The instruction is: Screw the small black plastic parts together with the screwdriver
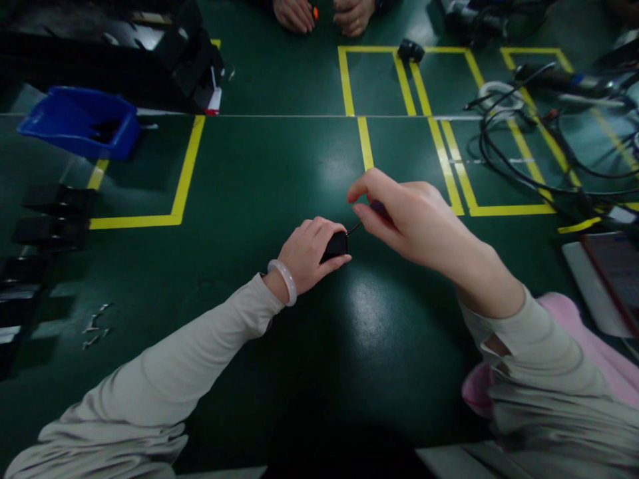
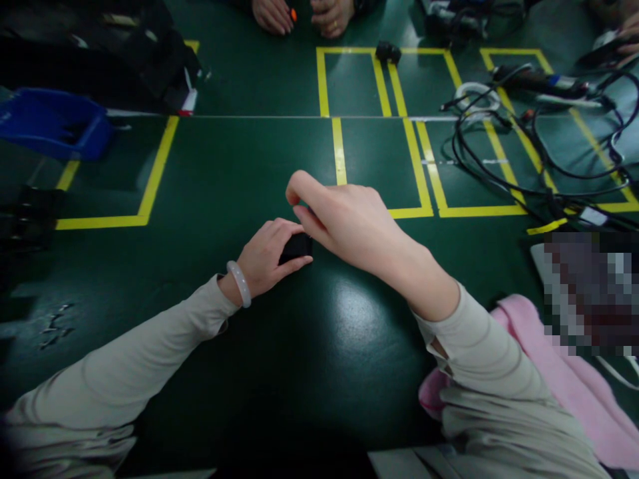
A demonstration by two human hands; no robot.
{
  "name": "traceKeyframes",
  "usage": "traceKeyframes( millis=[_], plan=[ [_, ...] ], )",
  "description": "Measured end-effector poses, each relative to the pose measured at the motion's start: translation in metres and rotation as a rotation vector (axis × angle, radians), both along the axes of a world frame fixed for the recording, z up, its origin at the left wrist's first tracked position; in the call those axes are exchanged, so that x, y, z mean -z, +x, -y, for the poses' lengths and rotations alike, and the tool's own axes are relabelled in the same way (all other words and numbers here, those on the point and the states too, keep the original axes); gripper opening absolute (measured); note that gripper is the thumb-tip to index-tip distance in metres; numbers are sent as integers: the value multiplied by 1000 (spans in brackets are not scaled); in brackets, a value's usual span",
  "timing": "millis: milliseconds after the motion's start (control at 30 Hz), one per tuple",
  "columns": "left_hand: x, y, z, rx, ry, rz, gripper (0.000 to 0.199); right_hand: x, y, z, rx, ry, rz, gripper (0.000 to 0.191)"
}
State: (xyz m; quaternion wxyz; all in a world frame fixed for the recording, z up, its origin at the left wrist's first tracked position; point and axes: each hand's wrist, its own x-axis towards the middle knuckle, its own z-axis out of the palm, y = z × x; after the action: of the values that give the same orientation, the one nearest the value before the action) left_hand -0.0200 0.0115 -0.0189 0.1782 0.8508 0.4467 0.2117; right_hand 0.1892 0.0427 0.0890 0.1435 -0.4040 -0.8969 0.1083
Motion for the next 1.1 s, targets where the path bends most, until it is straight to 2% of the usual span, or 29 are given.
traceKeyframes(
  millis=[1100],
  plan=[
    [0, 0, 0, 1, 7, -3, 49, 1, 0, -1, 1, 6, 13, 22]
  ],
)
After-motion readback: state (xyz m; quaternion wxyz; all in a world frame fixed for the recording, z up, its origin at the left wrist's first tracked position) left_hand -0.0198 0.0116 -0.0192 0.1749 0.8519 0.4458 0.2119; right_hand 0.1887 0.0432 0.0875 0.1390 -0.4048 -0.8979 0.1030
